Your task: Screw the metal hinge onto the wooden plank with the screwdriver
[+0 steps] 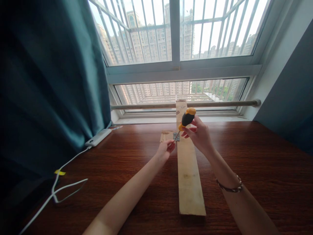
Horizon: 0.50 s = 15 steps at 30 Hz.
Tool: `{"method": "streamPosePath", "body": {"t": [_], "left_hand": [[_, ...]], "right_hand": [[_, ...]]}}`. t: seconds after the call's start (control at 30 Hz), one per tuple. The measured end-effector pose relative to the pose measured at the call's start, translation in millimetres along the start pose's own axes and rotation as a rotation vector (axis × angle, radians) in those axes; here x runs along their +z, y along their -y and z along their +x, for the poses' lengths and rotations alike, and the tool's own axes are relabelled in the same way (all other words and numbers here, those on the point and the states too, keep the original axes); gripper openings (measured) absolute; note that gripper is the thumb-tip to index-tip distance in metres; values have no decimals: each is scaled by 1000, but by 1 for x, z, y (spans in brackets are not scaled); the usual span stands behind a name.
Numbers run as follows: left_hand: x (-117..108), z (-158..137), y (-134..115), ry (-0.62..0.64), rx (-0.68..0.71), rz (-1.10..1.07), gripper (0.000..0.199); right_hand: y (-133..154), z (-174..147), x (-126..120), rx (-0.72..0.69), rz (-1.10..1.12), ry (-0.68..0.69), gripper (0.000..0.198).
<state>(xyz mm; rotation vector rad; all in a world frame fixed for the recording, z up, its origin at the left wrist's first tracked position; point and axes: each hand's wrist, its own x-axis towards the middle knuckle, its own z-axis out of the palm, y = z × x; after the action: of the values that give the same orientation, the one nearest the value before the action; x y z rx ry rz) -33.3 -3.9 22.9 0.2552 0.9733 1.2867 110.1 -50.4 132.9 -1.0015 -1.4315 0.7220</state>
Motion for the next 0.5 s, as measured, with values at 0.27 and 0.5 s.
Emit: {"method": "streamPosePath", "body": {"t": [0.27, 0.5], "left_hand": [[0, 0, 0, 0, 5, -1, 19], [1, -1, -1, -8, 1, -3, 19]], "right_hand": [[-12, -1, 7, -33, -209, -174, 49], [7, 0, -6, 85, 163, 94, 53]]}}
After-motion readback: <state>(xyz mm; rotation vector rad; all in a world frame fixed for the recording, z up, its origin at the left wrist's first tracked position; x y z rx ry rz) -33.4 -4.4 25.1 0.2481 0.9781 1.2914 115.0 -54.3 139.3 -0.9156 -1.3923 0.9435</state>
